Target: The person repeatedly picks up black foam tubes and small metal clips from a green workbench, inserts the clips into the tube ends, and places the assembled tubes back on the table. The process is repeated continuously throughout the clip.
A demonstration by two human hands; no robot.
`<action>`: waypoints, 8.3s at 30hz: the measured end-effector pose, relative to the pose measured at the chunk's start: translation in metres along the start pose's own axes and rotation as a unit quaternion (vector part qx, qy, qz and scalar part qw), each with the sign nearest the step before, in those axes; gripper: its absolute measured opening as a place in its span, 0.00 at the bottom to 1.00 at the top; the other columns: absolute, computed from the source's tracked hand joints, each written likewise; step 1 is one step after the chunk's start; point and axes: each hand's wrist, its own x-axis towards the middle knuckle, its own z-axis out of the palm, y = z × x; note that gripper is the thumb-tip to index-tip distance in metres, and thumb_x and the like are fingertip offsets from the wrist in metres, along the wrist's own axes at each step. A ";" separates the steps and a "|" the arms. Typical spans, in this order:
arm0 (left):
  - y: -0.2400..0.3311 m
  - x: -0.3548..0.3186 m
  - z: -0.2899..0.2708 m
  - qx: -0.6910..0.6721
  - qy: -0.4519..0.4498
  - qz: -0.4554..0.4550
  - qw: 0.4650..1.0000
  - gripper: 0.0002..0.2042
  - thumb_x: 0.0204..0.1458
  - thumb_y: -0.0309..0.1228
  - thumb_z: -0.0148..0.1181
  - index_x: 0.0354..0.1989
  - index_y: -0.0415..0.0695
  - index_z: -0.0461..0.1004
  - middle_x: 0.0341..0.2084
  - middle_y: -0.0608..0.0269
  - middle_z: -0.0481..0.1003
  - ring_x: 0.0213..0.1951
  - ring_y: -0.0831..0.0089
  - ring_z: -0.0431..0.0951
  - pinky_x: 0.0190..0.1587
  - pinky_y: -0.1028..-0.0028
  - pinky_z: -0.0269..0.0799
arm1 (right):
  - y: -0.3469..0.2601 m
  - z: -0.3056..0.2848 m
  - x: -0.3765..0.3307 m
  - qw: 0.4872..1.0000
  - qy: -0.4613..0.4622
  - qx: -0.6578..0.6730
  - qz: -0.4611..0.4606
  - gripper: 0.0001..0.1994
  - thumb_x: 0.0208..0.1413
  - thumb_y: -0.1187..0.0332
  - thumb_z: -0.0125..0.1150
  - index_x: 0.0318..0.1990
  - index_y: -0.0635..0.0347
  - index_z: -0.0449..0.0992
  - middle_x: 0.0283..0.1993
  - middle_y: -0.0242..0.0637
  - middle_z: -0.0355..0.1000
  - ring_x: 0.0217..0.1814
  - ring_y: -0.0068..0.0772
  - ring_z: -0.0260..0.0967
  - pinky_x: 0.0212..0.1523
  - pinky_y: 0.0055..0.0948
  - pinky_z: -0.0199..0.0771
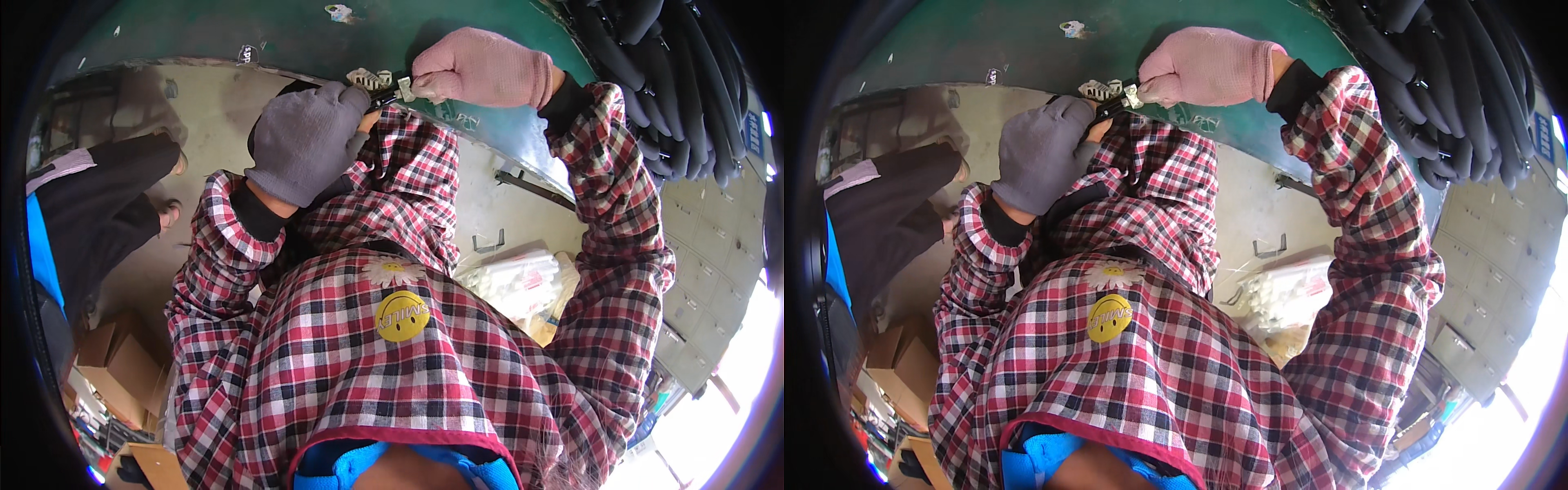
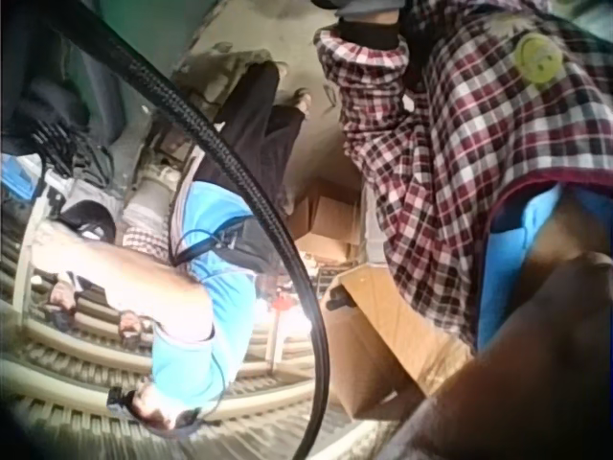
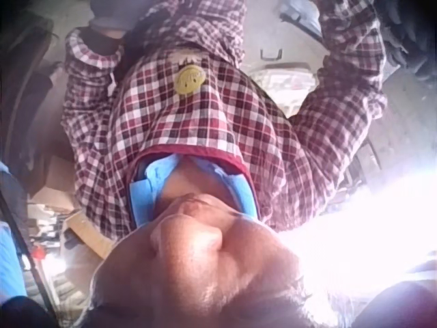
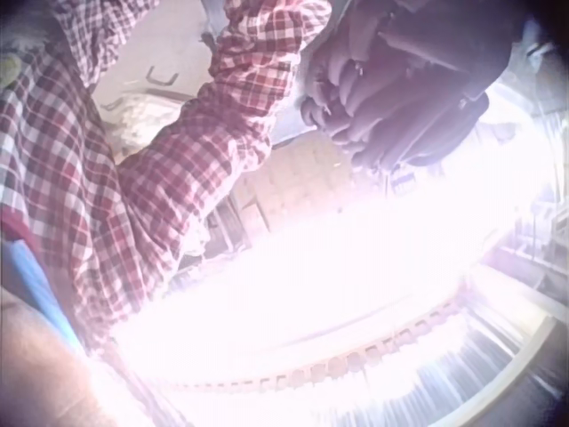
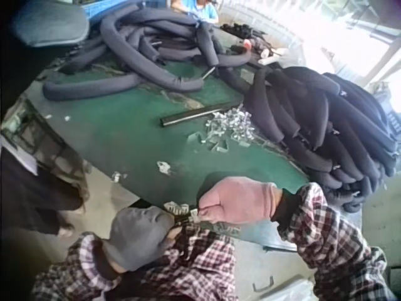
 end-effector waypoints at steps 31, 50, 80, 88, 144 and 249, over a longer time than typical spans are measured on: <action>-0.021 0.000 -0.299 -0.340 0.062 0.131 0.929 0.31 0.62 0.47 0.54 0.67 0.38 0.64 0.40 0.48 0.76 0.27 0.71 0.78 0.31 0.77 0.74 | -0.115 0.150 0.034 0.905 0.403 -0.112 -0.084 0.38 0.36 0.59 0.78 0.56 0.61 0.65 0.36 0.37 0.74 0.45 0.43 0.75 0.50 0.41 0.71; 0.071 0.090 -0.219 -0.163 0.215 0.267 0.925 0.13 0.43 0.32 0.66 0.41 0.54 0.80 0.32 0.65 0.76 0.28 0.67 0.75 0.28 0.68 0.68 | 0.100 -0.194 -0.139 0.407 0.670 -0.526 0.329 0.31 0.48 0.52 0.73 0.59 0.51 0.74 0.56 0.38 0.75 0.54 0.45 0.75 0.53 0.39 0.76; -0.088 -0.018 -0.129 -0.499 0.456 -0.200 0.709 0.26 0.67 0.50 0.48 0.64 0.42 0.66 0.48 0.60 0.73 0.43 0.73 0.75 0.49 0.67 0.73 | -0.117 0.104 0.069 0.720 0.163 0.548 -0.395 0.23 0.57 0.64 0.70 0.55 0.60 0.68 0.46 0.35 0.73 0.50 0.28 0.70 0.54 0.32 0.72; 0.003 -0.066 -0.180 -0.651 0.046 -0.118 0.749 0.49 0.45 0.56 0.72 0.69 0.37 0.56 0.39 0.54 0.76 0.30 0.70 0.79 0.35 0.74 0.75 | -0.069 0.241 0.139 0.915 0.326 0.088 -0.220 0.24 0.45 0.71 0.68 0.54 0.56 0.73 0.46 0.48 0.74 0.53 0.50 0.74 0.54 0.43 0.75; 0.011 -0.002 -0.033 -0.565 0.089 -0.271 0.774 0.11 0.55 0.22 0.62 0.46 0.37 0.72 0.35 0.62 0.79 0.30 0.78 0.79 0.36 0.77 0.75 | -0.055 0.137 0.044 0.656 0.531 0.484 -0.231 0.02 0.58 0.78 0.64 0.38 0.64 0.79 0.32 0.30 0.75 0.33 0.18 0.70 0.35 0.21 0.73; 0.013 -0.005 -0.014 -0.128 0.057 -0.109 0.984 0.30 0.51 0.36 0.72 0.64 0.48 0.70 0.30 0.50 0.80 0.30 0.53 0.83 0.33 0.61 0.75 | -0.025 0.096 -0.019 0.672 0.602 0.413 -0.126 0.15 0.66 0.67 0.58 0.56 0.64 0.76 0.49 0.37 0.77 0.51 0.29 0.74 0.54 0.30 0.73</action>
